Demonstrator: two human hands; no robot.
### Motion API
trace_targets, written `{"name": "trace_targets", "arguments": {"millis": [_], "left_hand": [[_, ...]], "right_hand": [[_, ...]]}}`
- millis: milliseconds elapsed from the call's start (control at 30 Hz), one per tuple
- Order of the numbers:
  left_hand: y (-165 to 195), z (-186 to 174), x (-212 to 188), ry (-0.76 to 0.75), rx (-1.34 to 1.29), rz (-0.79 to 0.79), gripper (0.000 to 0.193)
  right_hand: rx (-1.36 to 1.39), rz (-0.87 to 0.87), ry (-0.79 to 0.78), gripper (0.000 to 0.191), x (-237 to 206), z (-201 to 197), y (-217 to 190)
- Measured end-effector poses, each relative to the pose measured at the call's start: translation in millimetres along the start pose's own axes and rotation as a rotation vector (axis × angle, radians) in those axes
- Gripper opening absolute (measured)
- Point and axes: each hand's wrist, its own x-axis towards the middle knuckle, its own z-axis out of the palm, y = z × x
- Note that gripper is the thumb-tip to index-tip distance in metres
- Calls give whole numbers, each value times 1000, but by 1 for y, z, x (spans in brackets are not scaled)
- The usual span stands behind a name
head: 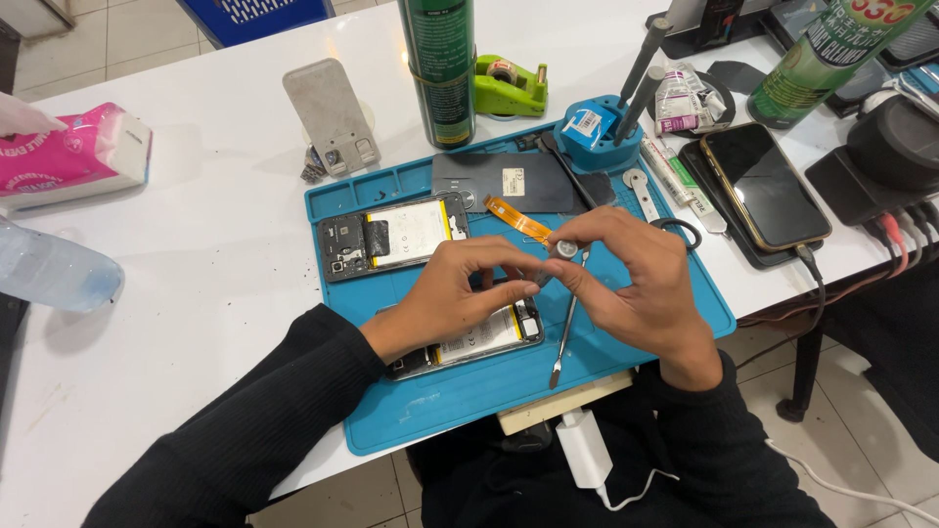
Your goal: The person works on a disassembled smartphone at a repair bench, prying at the battery and frame by hand, then uses a screwdriver to unscrew components from the phone. They handle the opened phone, a second disassembled phone on the mat, and small parts while working over a blue silicone mat.
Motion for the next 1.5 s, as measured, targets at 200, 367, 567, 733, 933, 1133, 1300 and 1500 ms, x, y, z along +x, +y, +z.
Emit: {"name": "trace_targets", "arguments": {"millis": [200, 367, 567, 733, 933, 1133, 1300, 1500], "left_hand": [[1, 1, -1, 0, 2, -10, 24], [4, 0, -1, -16, -2, -20, 25], [5, -1, -2, -33, -12, -1, 25], [-2, -1, -4, -47, -23, 85, 25], [-4, -5, -4, -6, -173, 2, 25], [1, -4, -1, -30, -225, 18, 28], [-2, -5, -2, -29, -196, -28, 27], [-10, -3, -3, -48, -207, -18, 34]], "right_hand": [[12, 2, -7, 21, 0, 1, 1], [9, -2, -11, 22, 0, 2, 0], [-25, -40, -13, 24, 2, 4, -1], [-8, -59, -38, 28, 2, 4, -3], [-53, -41, -21, 28, 5, -1, -6], [-25, -96, -30, 28, 5, -2, -10], [-48, -106, -26, 30, 5, -1, -10], [-57, -118, -32, 30, 3, -1, -9]]}}
